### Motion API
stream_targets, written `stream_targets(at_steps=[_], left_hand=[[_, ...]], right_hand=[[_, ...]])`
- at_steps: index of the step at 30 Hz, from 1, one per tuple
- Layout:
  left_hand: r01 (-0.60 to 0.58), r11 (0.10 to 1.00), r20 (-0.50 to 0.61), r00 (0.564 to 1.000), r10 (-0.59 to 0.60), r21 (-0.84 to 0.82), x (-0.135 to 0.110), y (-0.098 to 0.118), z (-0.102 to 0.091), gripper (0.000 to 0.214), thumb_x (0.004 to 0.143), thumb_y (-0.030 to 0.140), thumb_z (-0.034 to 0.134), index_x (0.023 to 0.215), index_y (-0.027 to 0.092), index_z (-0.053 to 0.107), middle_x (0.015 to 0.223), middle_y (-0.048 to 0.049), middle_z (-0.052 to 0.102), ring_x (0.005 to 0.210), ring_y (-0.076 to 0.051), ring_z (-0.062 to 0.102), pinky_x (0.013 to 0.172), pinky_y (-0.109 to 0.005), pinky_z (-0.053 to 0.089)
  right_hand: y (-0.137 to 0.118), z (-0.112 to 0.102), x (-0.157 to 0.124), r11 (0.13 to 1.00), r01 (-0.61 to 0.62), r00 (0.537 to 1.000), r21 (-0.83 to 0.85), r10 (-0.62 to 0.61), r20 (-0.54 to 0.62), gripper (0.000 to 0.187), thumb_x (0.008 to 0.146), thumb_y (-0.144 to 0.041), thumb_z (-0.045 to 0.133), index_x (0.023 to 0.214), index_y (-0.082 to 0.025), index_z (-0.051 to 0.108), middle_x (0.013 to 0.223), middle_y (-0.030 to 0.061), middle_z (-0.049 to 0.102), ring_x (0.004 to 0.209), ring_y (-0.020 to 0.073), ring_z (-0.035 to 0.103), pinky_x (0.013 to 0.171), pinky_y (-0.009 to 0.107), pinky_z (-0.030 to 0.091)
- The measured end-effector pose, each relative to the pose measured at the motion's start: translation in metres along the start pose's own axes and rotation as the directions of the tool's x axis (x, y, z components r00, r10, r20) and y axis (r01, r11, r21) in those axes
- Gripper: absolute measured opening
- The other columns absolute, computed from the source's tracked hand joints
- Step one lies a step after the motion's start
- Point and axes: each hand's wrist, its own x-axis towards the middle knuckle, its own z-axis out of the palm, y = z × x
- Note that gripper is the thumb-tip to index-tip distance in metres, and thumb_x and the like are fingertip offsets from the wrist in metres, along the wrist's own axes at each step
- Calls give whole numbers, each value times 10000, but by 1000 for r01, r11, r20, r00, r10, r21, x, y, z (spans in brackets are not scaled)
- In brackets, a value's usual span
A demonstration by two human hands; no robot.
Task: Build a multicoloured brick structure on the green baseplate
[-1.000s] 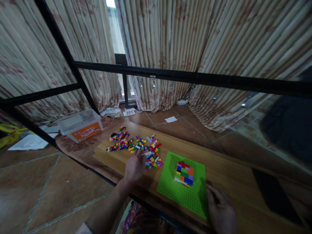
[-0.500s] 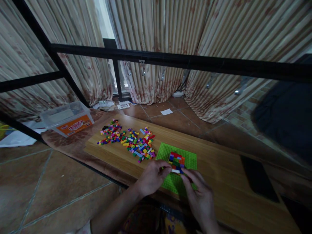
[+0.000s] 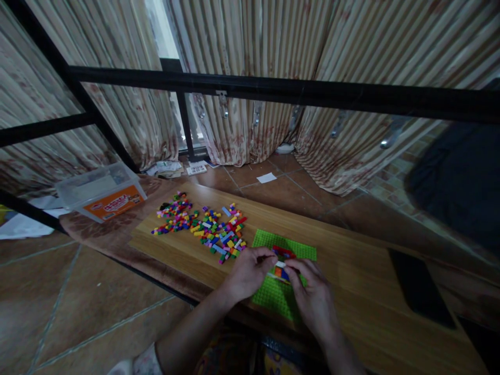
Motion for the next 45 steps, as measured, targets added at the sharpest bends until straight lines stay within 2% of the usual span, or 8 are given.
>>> stream_targets(at_steps=[4,10,14,18,26,32,38,45], left_hand=[[-20,1000,-77,997,21,19,10,-5,1,249,864,332,537,849,153,710,743,-17,671,694,-144,588,649,-235,438],[66,982,-262,965,-17,179,27,-22,-4,278,882,271,477,962,156,717,842,-46,717,727,-167,623,686,-265,468],[26,989,-211,978,5,144,34,-32,-1,289,886,306,483,985,184,725,925,-42,733,829,-178,652,761,-266,494],[14,995,-146,989,0,95,36,-31,4,305,877,343,504,1014,186,727,930,-36,736,799,-172,652,742,-259,502],[38,998,-121,992,-44,-53,37,-32,10,315,860,366,528,945,149,739,840,-39,722,715,-155,620,674,-246,476],[36,997,-113,993,-43,-61,38,-33,9,332,842,407,547,887,137,736,756,-22,691,678,-145,583,631,-239,446],[42,995,-135,989,-55,-93,38,-32,11,313,839,384,550,831,128,730,700,-17,666,627,-131,553,596,-234,425],[31,996,-188,981,-47,-89,37,-29,14,276,831,325,559,860,126,747,779,-46,705,689,-152,597,640,-249,456]], right_hand=[[4,-1,11,994,45,999,-99,-46,-15,185,955,-339,489,933,-238,643,927,29,651,908,198,561,815,327,438],[17,-2,23,962,110,993,-250,-116,-7,214,955,-321,475,925,-221,662,922,50,641,893,215,533,797,343,432],[22,0,25,958,119,991,-262,-131,-31,222,941,-336,501,903,-216,683,901,55,638,871,213,534,779,337,439],[21,2,24,966,92,990,-242,-114,-79,219,921,-360,533,866,-221,692,870,50,643,844,211,550,763,339,442],[22,3,17,994,-94,987,-51,86,-139,244,864,-443,583,875,-226,695,884,49,667,866,213,594,796,358,463],[33,11,17,931,-311,932,193,338,-129,360,847,-499,562,1004,-203,695,983,70,682,897,207,624,812,363,489],[33,20,22,895,-345,922,283,380,-78,348,837,-494,569,920,-199,736,978,72,698,915,213,634,856,371,479],[33,24,22,852,-377,897,364,433,-84,342,799,-498,611,886,-198,752,957,71,718,889,215,650,831,357,489]])
